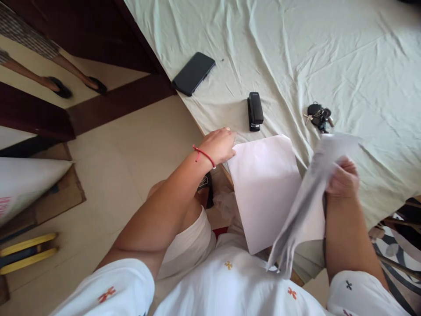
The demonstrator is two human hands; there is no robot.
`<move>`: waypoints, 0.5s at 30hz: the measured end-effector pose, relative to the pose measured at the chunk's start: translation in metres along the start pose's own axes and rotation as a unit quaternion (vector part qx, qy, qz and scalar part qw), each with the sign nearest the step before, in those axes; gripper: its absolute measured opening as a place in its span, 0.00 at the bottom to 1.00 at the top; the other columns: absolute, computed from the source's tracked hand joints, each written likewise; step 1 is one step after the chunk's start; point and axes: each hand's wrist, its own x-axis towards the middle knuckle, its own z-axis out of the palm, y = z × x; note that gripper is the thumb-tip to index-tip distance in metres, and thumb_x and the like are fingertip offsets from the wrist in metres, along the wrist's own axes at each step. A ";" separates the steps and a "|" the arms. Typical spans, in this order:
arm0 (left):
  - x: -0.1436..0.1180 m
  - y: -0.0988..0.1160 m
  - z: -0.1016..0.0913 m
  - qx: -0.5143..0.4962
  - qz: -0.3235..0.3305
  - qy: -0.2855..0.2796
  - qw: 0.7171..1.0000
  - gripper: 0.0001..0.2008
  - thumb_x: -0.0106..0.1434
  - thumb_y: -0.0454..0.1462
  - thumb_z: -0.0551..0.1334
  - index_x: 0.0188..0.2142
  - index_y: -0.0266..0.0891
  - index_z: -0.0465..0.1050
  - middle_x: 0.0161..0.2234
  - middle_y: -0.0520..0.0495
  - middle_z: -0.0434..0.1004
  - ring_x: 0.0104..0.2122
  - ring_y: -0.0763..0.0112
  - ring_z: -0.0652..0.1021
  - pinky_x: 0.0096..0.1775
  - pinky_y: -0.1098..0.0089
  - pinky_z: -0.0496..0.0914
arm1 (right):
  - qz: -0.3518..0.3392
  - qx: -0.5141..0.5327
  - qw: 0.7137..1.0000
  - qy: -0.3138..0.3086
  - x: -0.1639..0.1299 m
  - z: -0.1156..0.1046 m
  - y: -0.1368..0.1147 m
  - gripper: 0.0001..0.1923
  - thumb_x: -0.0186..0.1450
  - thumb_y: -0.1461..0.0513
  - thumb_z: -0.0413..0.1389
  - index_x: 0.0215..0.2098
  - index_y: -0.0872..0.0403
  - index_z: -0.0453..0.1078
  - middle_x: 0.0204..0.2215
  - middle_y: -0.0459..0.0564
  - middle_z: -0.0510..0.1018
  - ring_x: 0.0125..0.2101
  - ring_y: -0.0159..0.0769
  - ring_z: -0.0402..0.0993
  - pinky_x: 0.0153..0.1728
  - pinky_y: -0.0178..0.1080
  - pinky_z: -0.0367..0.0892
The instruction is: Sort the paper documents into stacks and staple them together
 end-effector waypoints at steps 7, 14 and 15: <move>0.001 -0.004 -0.005 -0.247 -0.008 -0.013 0.969 0.05 0.62 0.30 0.61 0.34 0.37 0.76 0.27 0.49 0.77 0.28 0.70 0.77 0.36 0.69 0.71 | 0.037 -0.152 0.984 -0.090 -0.014 0.018 0.003 0.12 0.58 0.58 0.70 0.42 0.48 0.82 0.33 0.44 0.85 0.28 0.33 0.79 0.29 0.34 0.77; -0.001 -0.002 -0.005 -0.464 -0.027 -0.055 0.884 0.09 0.67 0.32 0.58 0.37 0.37 0.79 0.33 0.47 0.81 0.32 0.72 0.79 0.38 0.71 0.74 | -0.001 -0.167 0.978 -0.128 -0.012 0.013 0.005 0.14 0.63 0.57 0.67 0.48 0.46 0.81 0.38 0.45 0.85 0.31 0.33 0.79 0.29 0.33 0.75; -0.002 -0.002 -0.005 -0.478 -0.031 -0.062 0.875 0.09 0.67 0.32 0.58 0.37 0.37 0.79 0.34 0.47 0.81 0.33 0.71 0.79 0.39 0.70 0.75 | -0.005 -0.165 0.977 -0.132 -0.012 0.014 0.006 0.15 0.63 0.57 0.67 0.49 0.45 0.80 0.39 0.46 0.85 0.32 0.34 0.79 0.30 0.34 0.75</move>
